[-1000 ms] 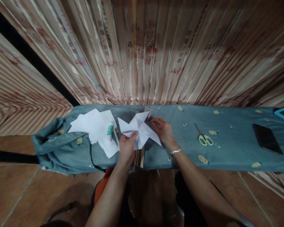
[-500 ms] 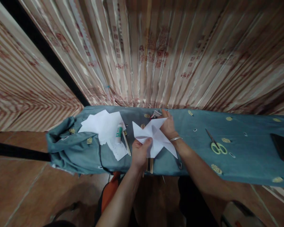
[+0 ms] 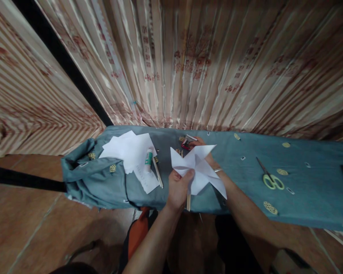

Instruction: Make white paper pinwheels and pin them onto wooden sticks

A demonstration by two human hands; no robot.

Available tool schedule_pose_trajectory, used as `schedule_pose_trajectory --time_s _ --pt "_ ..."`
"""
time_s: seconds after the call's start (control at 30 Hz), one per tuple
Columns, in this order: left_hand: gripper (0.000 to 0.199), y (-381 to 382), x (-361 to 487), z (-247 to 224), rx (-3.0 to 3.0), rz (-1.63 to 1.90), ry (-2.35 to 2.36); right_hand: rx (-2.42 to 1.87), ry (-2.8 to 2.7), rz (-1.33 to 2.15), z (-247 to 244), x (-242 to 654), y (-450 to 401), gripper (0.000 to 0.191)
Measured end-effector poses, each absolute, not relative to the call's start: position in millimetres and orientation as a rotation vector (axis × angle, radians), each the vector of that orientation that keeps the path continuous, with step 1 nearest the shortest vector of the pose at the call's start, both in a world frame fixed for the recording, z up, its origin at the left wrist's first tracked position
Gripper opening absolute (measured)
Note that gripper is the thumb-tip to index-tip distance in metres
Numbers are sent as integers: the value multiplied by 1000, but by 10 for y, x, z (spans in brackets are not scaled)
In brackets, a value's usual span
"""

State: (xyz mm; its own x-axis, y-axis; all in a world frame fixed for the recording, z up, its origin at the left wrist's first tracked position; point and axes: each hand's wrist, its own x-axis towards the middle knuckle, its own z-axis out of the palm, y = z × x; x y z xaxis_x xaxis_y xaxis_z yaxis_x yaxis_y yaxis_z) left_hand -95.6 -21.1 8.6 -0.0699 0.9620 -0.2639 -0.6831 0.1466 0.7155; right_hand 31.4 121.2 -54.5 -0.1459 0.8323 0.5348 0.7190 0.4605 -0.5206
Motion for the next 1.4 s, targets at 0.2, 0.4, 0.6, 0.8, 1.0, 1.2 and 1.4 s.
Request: schedule_pose_trajectory --time_s 0.2,0.4,0.6,0.8,1.0,1.2,1.4 --pt "35 -238 -899 93 435 1360 887 -1527 -2091 224 -438 281 1327 19" --pt "34 -232 -894 116 428 1380 867 -1742 -2250 198 -249 153 1391 18" --pt "36 -232 -905 81 418 1387 881 -1798 -2414 172 -83 59 1405 22" --pt "35 -237 -905 75 405 1387 887 -1792 -2483 134 -90 52 1427 18" --pt "33 -229 -902 83 418 1387 878 -1741 -2427 76 -207 47 1444 34" --pt "35 -229 -893 80 417 1402 862 -1668 -2265 40 -336 42 1408 33" --pt "33 -192 -949 73 406 1421 873 -1556 -2066 94 -273 60 1295 17"
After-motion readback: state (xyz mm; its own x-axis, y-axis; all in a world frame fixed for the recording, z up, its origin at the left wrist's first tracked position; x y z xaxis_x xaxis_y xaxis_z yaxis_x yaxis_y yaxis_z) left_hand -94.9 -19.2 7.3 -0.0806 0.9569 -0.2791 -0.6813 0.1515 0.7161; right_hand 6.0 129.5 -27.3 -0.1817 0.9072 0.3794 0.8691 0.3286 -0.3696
